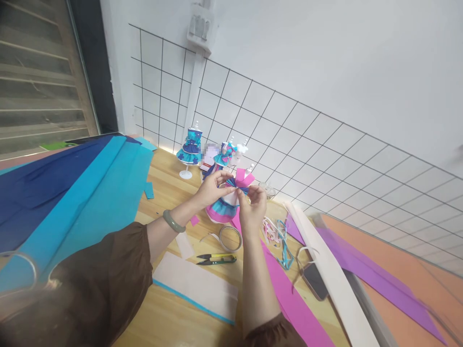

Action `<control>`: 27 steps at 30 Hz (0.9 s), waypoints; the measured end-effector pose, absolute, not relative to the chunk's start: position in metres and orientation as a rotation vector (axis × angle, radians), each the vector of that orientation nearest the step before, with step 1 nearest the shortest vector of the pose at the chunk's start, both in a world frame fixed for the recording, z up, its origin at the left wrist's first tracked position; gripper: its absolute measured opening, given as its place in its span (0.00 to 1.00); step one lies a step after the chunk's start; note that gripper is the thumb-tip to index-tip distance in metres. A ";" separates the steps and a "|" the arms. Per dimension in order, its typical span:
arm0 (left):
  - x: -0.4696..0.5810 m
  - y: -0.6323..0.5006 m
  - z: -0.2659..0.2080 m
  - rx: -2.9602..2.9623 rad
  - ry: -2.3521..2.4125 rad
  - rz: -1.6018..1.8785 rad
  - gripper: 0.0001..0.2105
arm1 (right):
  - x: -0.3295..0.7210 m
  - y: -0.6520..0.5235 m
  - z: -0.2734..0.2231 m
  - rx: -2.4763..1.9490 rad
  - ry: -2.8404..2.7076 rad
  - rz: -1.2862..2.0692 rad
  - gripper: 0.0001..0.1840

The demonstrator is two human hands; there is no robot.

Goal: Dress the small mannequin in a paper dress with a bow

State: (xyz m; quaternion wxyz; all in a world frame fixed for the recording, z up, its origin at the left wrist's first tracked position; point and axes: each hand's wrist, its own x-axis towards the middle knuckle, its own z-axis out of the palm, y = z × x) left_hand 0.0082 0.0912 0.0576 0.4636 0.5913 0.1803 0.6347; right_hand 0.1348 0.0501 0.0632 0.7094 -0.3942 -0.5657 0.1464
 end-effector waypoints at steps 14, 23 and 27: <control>0.010 0.087 0.060 1.438 0.494 1.550 0.22 | 0.133 0.050 0.061 -0.883 -1.233 0.318 0.19; 0.009 0.082 0.065 1.433 0.532 1.555 0.25 | 0.130 0.050 0.063 -0.849 -1.255 0.360 0.20; 0.009 0.080 0.066 1.424 0.530 1.548 0.25 | 0.131 0.050 0.063 -0.862 -1.250 0.342 0.21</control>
